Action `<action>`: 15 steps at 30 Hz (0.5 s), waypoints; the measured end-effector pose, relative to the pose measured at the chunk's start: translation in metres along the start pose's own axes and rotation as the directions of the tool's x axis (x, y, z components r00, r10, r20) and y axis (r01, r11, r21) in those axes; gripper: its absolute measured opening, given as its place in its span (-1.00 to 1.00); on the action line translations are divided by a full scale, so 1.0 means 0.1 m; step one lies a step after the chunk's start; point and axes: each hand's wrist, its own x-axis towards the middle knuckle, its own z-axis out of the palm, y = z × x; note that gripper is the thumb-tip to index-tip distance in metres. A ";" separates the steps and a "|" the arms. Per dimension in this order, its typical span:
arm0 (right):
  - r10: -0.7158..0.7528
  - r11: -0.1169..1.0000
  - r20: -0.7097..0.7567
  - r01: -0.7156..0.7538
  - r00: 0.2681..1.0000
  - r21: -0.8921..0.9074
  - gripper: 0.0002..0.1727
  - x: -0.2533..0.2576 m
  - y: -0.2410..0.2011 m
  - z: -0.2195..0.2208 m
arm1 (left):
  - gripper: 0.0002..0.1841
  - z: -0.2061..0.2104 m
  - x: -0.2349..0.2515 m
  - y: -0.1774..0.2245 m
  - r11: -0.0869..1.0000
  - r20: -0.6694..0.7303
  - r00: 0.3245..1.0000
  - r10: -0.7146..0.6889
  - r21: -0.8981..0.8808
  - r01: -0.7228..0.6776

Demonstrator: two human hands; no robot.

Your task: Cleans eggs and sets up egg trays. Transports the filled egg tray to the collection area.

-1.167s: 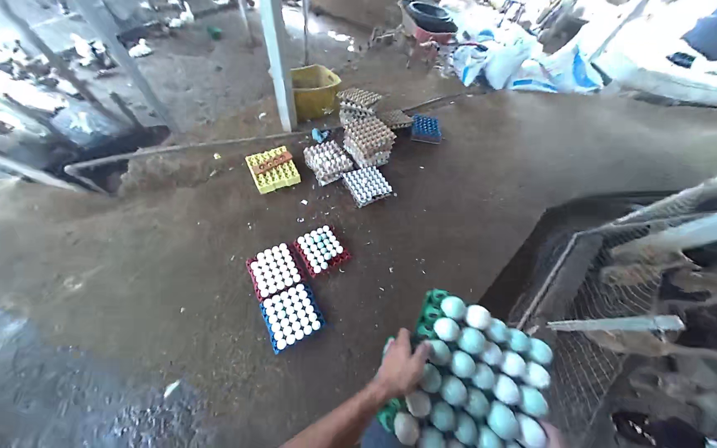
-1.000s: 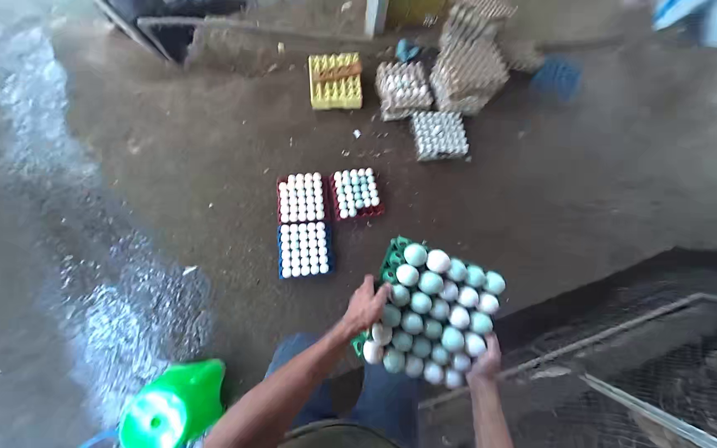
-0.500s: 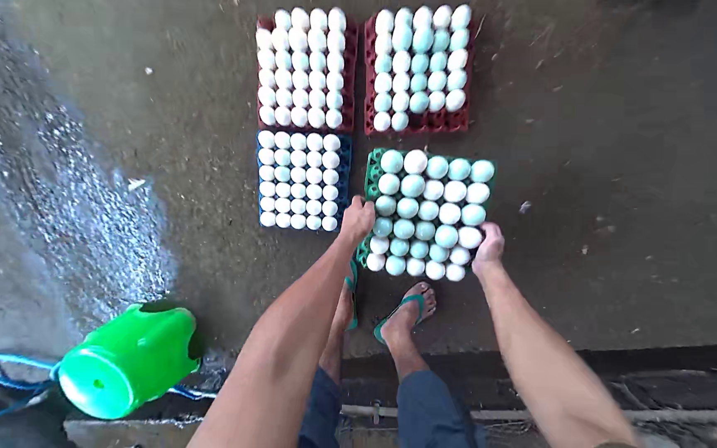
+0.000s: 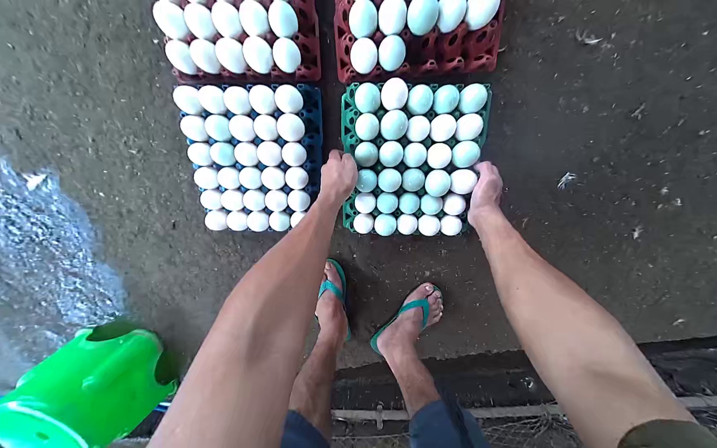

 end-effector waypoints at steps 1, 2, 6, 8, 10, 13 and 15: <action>0.011 1.000 -0.008 -0.011 1.000 -0.016 -0.53 -0.01 -0.01 0.01 | -0.49 0.00 0.00 0.01 1.000 0.002 1.000 -0.013 0.002 0.013; 0.027 0.999 -0.015 -0.028 1.000 -0.024 -0.52 -0.03 -0.03 0.02 | -0.49 0.01 0.01 0.02 1.000 0.007 1.000 -0.027 0.005 0.027; 0.065 0.995 -0.024 -0.067 0.998 -0.071 -0.45 -0.13 -0.08 -0.01 | -0.49 -0.04 -0.05 0.10 0.987 0.080 0.996 -0.025 0.161 0.012; 0.080 0.989 -0.014 -0.081 0.997 -0.122 -0.36 -0.16 -0.13 -0.07 | -0.53 -0.12 -0.12 0.15 0.966 0.120 0.992 0.043 0.247 -0.072; 0.088 0.985 0.025 -0.083 0.996 -0.151 -0.35 -0.27 -0.20 -0.23 | -0.52 -0.18 -0.26 0.11 0.992 0.065 0.997 0.046 0.115 -0.053; 0.114 0.986 0.119 -0.098 0.986 -0.134 -0.50 -0.76 -0.42 -0.74 | -0.47 -0.28 -0.77 -0.09 0.995 0.092 0.995 0.050 -0.087 -0.041; 0.155 0.987 0.195 -0.159 0.969 0.007 -0.67 -1.20 -0.61 -1.18 | -0.48 -0.38 -1.35 -0.24 0.996 0.186 0.979 0.088 -0.043 -0.081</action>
